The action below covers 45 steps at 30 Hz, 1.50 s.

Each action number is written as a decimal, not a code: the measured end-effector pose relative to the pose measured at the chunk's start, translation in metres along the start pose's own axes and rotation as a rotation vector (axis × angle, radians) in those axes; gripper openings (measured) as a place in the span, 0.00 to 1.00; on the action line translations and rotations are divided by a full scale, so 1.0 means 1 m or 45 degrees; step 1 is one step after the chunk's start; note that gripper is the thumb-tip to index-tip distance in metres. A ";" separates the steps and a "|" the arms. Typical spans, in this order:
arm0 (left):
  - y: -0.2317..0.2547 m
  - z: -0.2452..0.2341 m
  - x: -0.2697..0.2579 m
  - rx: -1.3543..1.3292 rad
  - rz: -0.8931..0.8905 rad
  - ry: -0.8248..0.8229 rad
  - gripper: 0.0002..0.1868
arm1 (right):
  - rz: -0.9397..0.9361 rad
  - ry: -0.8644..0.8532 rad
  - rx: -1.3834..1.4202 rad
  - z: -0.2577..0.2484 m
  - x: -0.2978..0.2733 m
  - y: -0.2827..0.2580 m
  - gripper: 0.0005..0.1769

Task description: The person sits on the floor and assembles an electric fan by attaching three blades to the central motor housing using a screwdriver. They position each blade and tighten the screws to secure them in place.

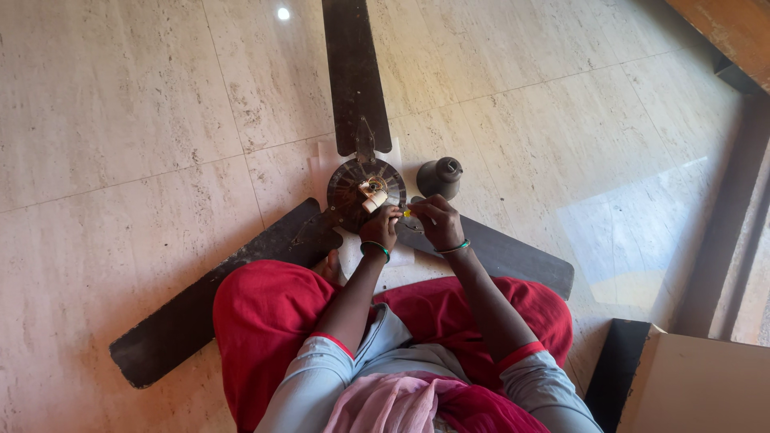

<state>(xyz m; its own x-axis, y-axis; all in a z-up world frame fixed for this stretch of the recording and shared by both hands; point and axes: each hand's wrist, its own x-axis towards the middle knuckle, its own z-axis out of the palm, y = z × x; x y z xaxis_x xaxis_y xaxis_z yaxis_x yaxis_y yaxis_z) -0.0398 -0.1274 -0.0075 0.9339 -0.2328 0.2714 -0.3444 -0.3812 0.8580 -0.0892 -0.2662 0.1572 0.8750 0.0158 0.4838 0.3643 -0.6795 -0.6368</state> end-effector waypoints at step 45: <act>-0.046 -0.180 0.034 1.762 -0.499 -1.312 0.66 | 0.168 0.055 -0.228 0.011 -0.011 -0.023 0.07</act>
<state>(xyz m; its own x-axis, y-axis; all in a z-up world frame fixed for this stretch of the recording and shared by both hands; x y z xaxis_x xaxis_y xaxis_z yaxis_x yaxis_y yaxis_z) 0.0252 0.0431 0.0407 0.7273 -0.1593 -0.6675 -0.4671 -0.8275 -0.3115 -0.1032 -0.2427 0.1597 0.8957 -0.1108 0.4307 0.1814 -0.7931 -0.5814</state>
